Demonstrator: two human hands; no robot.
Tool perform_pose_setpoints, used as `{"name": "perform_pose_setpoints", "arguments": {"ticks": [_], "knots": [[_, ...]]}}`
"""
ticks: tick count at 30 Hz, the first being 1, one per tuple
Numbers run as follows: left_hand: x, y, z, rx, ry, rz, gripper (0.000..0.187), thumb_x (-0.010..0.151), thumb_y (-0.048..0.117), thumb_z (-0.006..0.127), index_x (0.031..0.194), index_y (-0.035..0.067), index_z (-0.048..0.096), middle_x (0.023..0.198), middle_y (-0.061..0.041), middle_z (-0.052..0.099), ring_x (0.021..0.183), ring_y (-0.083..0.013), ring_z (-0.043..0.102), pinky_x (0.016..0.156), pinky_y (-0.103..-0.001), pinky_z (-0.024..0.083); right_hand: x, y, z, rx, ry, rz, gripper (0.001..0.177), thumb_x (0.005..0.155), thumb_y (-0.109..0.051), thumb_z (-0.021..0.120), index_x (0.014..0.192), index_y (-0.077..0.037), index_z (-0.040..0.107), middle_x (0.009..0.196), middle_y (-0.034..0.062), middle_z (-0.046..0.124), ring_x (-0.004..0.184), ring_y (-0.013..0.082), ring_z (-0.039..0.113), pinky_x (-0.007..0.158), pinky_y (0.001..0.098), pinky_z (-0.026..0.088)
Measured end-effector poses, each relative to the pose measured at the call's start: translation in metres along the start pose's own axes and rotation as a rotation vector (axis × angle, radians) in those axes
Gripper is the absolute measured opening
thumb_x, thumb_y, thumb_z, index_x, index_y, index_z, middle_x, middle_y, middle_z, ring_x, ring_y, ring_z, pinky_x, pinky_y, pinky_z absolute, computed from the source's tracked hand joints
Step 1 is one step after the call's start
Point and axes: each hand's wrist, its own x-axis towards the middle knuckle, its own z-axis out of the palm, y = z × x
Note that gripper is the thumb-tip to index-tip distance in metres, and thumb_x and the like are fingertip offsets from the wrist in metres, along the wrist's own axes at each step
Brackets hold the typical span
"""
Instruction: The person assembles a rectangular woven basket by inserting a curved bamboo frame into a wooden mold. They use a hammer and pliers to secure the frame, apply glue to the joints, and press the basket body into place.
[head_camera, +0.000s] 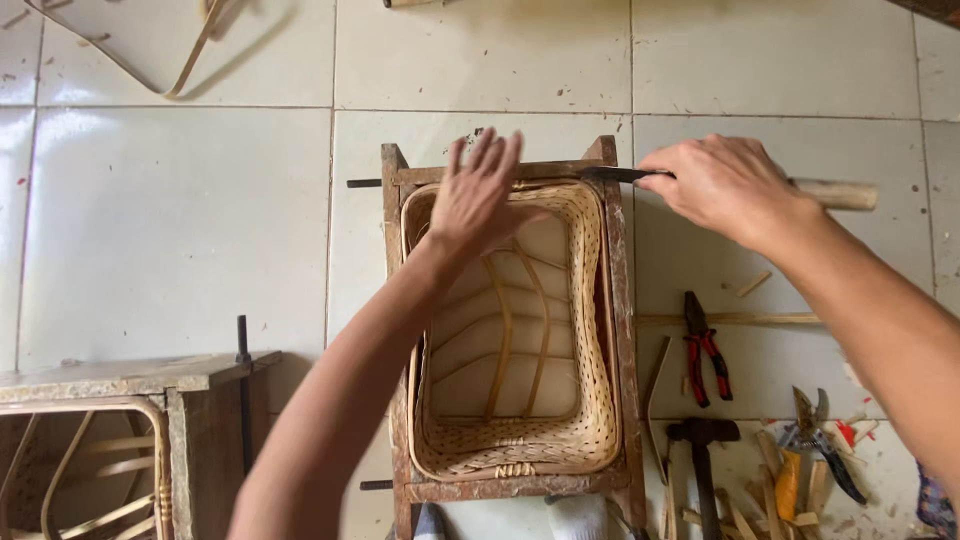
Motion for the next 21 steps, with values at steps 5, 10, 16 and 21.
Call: {"name": "perform_pose_setpoints", "arguments": {"ticks": [5, 10, 16, 21], "knots": [[0.046, 0.017, 0.021, -0.044, -0.443, -0.100, 0.108, 0.082, 0.090, 0.043, 0.146, 0.004, 0.037, 0.110, -0.014, 0.067, 0.094, -0.0224, 0.066, 0.080, -0.042, 0.055, 0.007, -0.014, -0.020, -0.167, -0.092, -0.043, 0.028, 0.105, -0.032, 0.055, 0.123, -0.020, 0.074, 0.066, 0.0114, 0.072, 0.052, 0.0247, 0.065, 0.062, 0.0422, 0.062], [0.043, 0.009, 0.031, 0.000, -0.384, -0.074, 0.092, 0.084, 0.089, 0.039, 0.117, 0.005, 0.056, 0.086, -0.007, 0.069, 0.072, -0.0167, 0.065, 0.059, -0.033, 0.055, 0.029, -0.038, -0.022, -0.474, -0.004, -0.163, 0.019, 0.098, -0.012, 0.062, 0.087, -0.004, 0.075, 0.072, 0.0111, 0.071, 0.059, 0.0184, 0.065, 0.060, 0.0373, 0.059], [0.042, 0.012, 0.034, -0.026, -0.316, -0.090, 0.093, 0.084, 0.090, 0.042, 0.117, 0.005, 0.058, 0.093, -0.009, 0.069, 0.078, -0.0174, 0.066, 0.069, -0.035, 0.057, 0.049, -0.059, -0.060, -0.497, -0.157, -0.126, 0.015, 0.096, -0.015, 0.067, 0.088, -0.007, 0.076, 0.077, 0.0104, 0.070, 0.074, 0.0218, 0.069, 0.069, 0.0390, 0.058], [0.042, 0.015, 0.030, -0.060, -0.309, -0.088, 0.092, 0.081, 0.089, 0.043, 0.122, 0.008, 0.057, 0.103, -0.009, 0.068, 0.088, -0.0204, 0.066, 0.075, -0.038, 0.057, 0.053, -0.050, -0.060, -0.329, -0.225, -0.032, 0.014, 0.096, -0.021, 0.067, 0.101, -0.010, 0.074, 0.089, 0.0107, 0.078, 0.081, 0.0229, 0.074, 0.078, 0.0410, 0.059]]}}
